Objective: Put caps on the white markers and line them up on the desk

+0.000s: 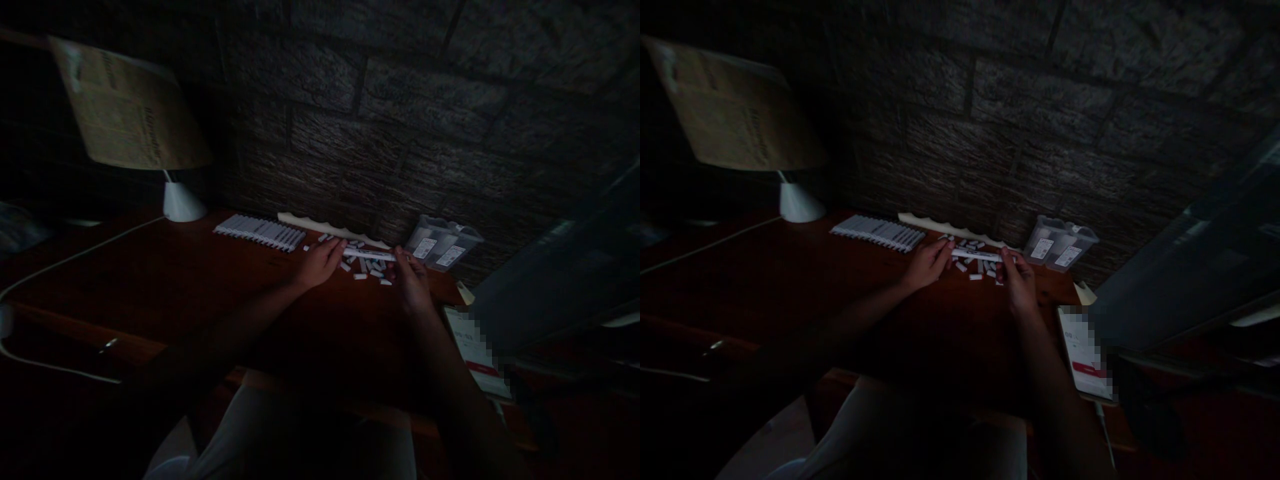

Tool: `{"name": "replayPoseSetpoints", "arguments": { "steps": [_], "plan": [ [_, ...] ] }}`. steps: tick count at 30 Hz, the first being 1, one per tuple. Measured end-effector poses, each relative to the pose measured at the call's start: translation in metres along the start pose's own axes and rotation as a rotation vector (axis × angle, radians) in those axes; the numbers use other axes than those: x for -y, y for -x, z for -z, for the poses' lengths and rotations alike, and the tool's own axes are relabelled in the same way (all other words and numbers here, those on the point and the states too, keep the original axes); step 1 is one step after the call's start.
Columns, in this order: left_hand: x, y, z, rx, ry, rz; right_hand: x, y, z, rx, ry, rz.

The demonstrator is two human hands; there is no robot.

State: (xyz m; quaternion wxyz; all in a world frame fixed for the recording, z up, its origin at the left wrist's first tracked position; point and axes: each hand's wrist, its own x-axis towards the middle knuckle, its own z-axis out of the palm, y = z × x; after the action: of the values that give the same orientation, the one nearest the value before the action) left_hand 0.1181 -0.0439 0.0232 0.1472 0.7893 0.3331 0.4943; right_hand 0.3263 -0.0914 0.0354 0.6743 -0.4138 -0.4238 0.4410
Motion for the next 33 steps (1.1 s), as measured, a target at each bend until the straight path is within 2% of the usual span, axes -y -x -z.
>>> {"name": "replayPoseSetpoints", "arguments": {
  "steps": [33],
  "plan": [
    [0.0009, 0.0003, -0.0006, -0.003, -0.005, 0.007, 0.0003, 0.0009, -0.0014, -0.004, 0.003, -0.002]
  ]
}}
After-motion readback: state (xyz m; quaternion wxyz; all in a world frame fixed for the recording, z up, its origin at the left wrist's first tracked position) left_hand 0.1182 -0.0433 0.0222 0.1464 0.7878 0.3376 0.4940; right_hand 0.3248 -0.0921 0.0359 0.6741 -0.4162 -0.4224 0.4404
